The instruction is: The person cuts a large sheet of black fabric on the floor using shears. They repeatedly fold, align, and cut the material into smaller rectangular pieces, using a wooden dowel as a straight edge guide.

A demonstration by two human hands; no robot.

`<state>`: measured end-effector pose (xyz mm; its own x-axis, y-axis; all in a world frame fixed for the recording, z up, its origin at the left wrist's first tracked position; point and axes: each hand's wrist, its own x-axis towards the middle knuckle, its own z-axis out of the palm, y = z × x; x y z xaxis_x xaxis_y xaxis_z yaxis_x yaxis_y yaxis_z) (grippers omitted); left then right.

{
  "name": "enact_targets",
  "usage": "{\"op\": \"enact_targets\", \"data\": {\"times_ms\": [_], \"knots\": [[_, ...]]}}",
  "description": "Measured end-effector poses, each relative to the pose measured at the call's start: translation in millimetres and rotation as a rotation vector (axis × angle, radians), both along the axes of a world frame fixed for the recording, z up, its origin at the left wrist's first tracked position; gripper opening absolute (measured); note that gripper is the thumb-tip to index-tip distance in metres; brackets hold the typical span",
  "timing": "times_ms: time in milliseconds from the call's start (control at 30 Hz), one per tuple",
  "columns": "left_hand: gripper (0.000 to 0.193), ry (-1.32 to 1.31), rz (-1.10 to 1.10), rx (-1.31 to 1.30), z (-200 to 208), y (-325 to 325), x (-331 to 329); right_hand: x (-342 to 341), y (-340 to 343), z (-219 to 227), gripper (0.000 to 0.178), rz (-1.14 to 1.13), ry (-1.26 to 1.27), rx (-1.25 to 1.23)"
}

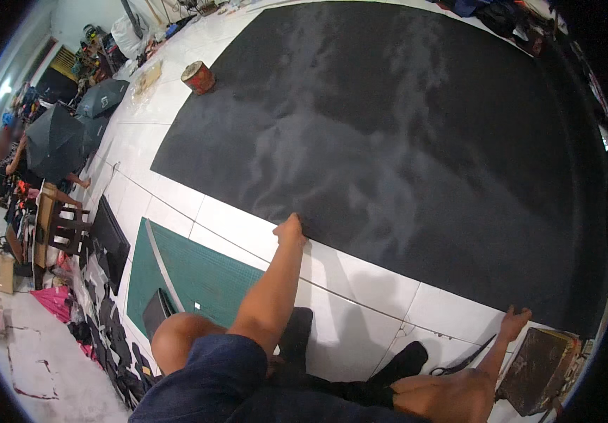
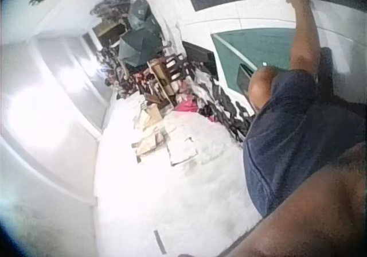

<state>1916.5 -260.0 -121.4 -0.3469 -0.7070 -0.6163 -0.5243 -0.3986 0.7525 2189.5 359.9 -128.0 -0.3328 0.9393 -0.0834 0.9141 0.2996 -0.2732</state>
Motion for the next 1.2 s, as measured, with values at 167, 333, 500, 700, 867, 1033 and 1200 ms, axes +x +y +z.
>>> {"op": "enact_targets", "data": {"times_ms": [167, 333, 500, 700, 867, 1033, 1200], "knots": [[0.075, 0.085, -0.139, 0.24, -6.5, 76.1, -21.8, -62.9, -84.4, 57.3, 0.05, 0.697, 0.24, 0.085], [0.076, 0.032, 0.067, 0.14, -28.6, 22.2, -41.0, -98.9, -208.9, 56.8, 0.064, 1.269, 0.056, -0.093], [0.067, 0.03, 0.065, 0.161, -23.3, 34.2, -38.6, -85.9, -209.2, 45.4, 0.057, 1.317, 0.073, -0.053], [0.038, 0.069, -0.134, 0.172, -3.3, 57.8, -29.5, -80.6, -188.6, 43.5, 0.054, 1.294, 0.061, -0.068], [0.048, 0.243, -0.042, 0.35, -22.6, 13.0, -35.4, -90.9, -190.9, 59.5, 0.055, 1.318, -0.017, -0.237], [0.048, 0.29, -0.059, 0.404, 2.5, 63.5, -24.1, -66.9, -179.2, 66.2, 0.056, 1.219, -0.03, -0.187], [0.048, 0.367, -0.164, 0.451, 0.8, 29.2, -30.8, -96.6, -204.4, 66.3, 0.057, 1.14, 0.016, -0.145]]}}
